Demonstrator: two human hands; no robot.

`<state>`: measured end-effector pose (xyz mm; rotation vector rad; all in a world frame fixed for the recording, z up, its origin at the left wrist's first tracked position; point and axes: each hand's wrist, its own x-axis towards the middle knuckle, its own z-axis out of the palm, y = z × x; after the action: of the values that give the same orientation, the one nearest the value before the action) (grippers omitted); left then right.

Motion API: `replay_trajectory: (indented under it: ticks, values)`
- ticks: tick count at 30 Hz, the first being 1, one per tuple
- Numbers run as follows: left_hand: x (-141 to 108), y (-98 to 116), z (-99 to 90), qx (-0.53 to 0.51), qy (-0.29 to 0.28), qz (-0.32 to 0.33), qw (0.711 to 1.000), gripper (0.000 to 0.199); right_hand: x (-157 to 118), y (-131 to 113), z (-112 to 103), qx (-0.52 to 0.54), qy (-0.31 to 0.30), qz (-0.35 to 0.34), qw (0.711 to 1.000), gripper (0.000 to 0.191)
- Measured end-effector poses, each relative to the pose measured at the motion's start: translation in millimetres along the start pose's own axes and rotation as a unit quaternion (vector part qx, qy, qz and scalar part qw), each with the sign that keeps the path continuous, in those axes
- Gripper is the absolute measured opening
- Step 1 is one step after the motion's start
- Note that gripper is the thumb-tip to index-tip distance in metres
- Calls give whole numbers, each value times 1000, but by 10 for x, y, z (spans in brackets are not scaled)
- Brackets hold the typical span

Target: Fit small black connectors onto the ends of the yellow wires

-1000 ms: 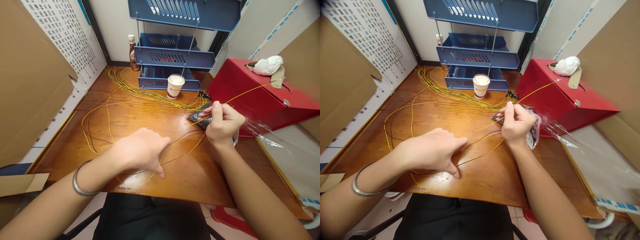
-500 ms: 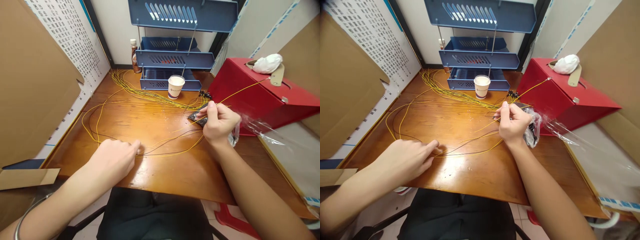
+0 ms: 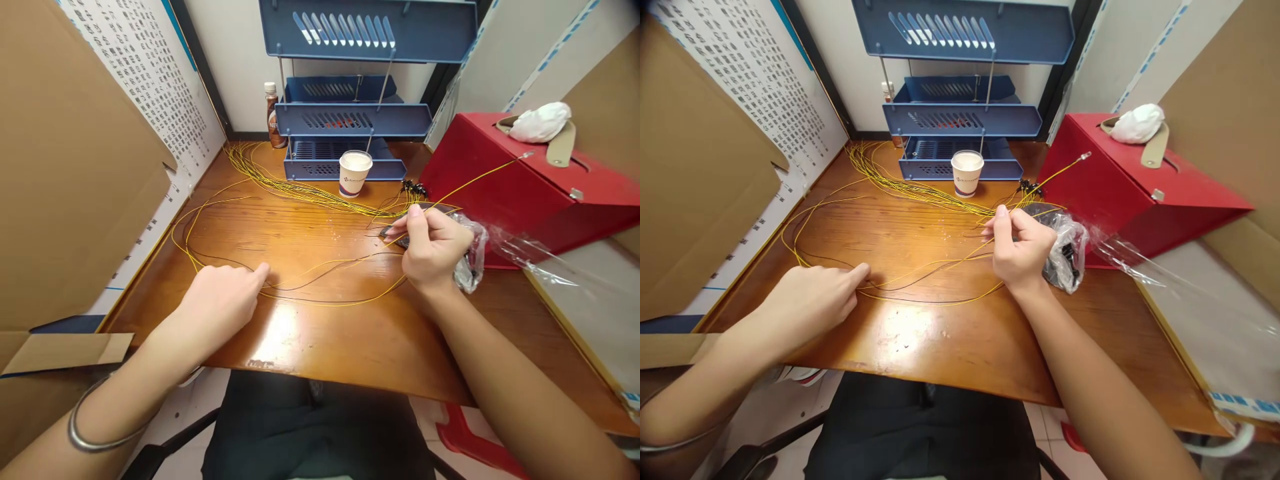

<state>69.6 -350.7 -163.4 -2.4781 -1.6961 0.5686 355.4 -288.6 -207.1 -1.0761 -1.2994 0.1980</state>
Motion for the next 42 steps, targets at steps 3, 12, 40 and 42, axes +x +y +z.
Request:
replay_trajectory:
  ticks: [3,12,40,42]
  values:
    - [180,-49,-56,-56,18,31,998,26,-39,-130,101,71,-14,64,995,39]
    - [1203,153,-76,-687,41,48,724,49,-65,-362,443,311,-303,311,845,42]
    - [1046,115,178,-519,286,135,794,26,-243,-169,357,149,-324,308,882,49]
    - [1057,104,190,-503,332,130,787,28,-229,-191,337,150,-322,300,885,47]
